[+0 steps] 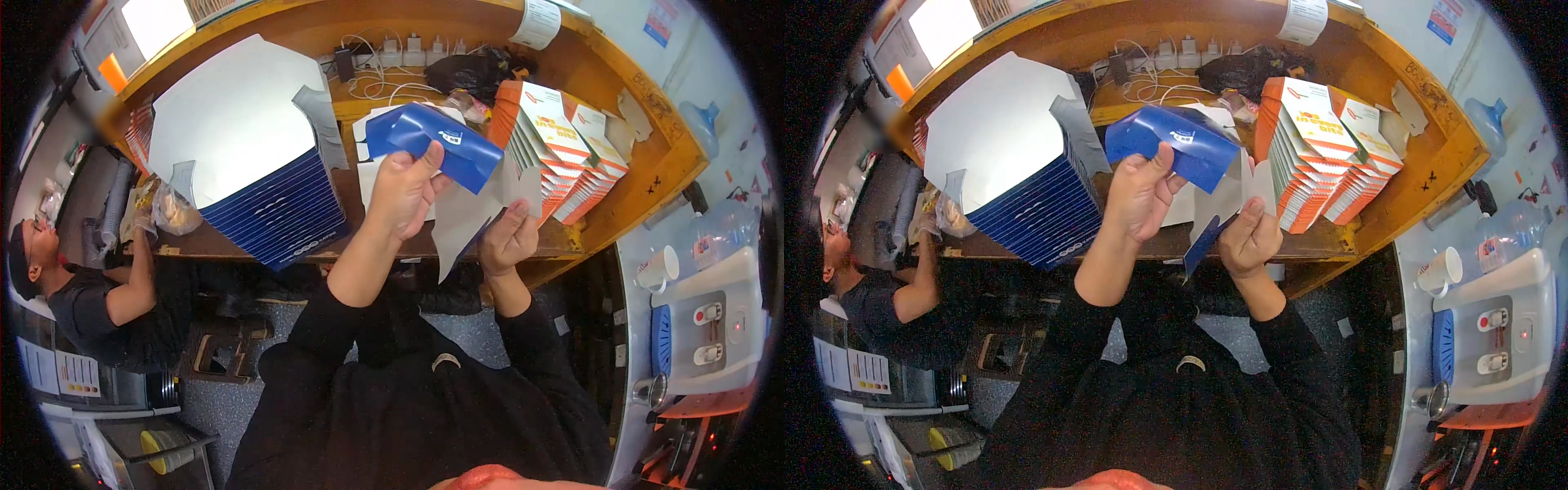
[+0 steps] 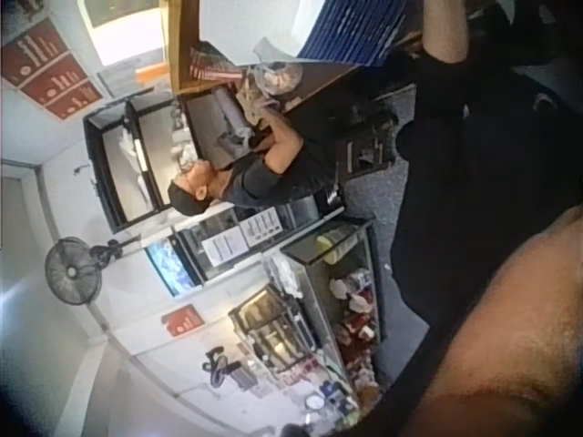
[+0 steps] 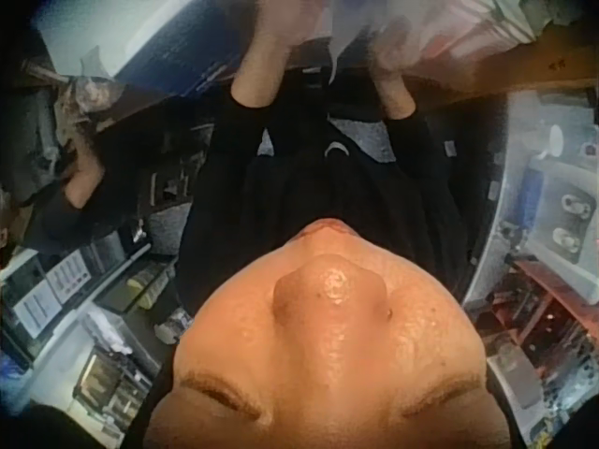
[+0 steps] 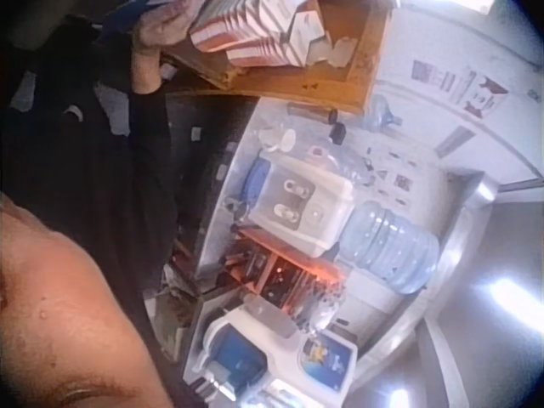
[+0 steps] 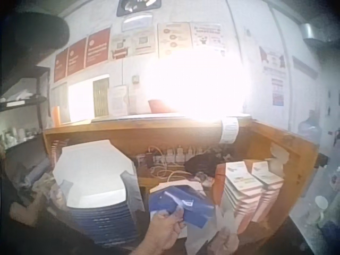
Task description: The person assembles cardboard food boxes by hand and stacks them on a counter.
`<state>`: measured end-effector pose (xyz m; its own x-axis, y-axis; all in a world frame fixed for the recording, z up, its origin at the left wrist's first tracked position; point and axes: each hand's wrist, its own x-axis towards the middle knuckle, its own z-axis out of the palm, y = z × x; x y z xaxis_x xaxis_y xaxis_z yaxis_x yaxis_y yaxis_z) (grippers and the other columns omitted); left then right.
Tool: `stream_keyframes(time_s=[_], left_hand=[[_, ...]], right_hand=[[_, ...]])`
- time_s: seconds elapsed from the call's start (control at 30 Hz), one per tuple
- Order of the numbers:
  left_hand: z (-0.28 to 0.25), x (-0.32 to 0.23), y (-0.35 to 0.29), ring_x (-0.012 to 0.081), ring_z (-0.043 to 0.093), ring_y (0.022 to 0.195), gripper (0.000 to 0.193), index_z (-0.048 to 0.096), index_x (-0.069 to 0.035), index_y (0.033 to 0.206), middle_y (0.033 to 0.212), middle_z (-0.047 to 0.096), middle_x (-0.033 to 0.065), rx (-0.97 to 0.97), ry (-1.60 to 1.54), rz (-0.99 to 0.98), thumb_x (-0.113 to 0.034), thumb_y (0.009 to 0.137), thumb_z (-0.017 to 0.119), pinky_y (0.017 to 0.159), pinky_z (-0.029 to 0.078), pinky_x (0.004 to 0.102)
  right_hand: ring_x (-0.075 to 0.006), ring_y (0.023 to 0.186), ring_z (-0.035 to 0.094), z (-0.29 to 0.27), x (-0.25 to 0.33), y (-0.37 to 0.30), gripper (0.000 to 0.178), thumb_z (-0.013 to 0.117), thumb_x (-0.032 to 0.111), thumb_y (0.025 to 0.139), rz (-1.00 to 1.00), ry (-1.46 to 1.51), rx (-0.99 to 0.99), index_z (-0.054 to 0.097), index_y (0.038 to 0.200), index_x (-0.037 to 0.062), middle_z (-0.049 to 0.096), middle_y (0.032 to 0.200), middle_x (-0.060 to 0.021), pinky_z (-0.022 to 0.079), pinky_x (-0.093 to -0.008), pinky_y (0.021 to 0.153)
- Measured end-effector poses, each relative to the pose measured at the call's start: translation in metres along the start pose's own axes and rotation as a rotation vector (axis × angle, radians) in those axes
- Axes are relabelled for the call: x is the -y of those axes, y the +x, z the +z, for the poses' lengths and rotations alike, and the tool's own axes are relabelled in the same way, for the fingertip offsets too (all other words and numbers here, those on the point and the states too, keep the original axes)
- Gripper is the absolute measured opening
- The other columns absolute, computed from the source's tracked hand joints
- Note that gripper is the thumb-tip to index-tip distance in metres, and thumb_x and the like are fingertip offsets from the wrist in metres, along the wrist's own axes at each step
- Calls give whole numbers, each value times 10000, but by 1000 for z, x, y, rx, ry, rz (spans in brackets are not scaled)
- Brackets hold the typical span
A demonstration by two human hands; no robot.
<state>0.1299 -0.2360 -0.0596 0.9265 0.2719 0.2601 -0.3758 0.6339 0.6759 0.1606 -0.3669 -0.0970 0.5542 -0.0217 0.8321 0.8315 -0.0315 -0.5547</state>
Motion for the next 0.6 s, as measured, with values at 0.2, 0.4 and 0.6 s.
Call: stream_keyframes(time_s=[0.2, 0.4, 0.6], left_hand=[[1, 25, -1, 131, 563, 842, 158, 541, -39, 966, 925, 586, 45, -86, -53, 73, -103, 824, 568, 739, 465, 270], [4, 16, 11, 91, 549, 702, 272, 547, -43, 887, 829, 579, 20, -89, 167, 93, -312, 863, 510, 620, 456, 225], [3, 17, 18, 121, 573, 708, 439, 524, -31, 845, 815, 576, 52, -109, 300, 115, -466, 841, 458, 638, 484, 253]], right_hand=[[-321, 1020, 491, -2, -2, 20, 377, 546, 40, 760, -473, -443, 257, 504, 1132, -6, 486, 1147, -178, 423, -361, 848], [-297, 1030, 473, -9, -4, 26, 485, 639, 60, 657, -469, -488, 436, 518, 1126, 39, 487, 1125, -114, 436, -358, 839], [-292, 1002, 507, -14, -2, 25, 471, 628, 36, 656, -422, -387, 540, 533, 1118, 40, 502, 1060, -120, 460, -348, 805]])
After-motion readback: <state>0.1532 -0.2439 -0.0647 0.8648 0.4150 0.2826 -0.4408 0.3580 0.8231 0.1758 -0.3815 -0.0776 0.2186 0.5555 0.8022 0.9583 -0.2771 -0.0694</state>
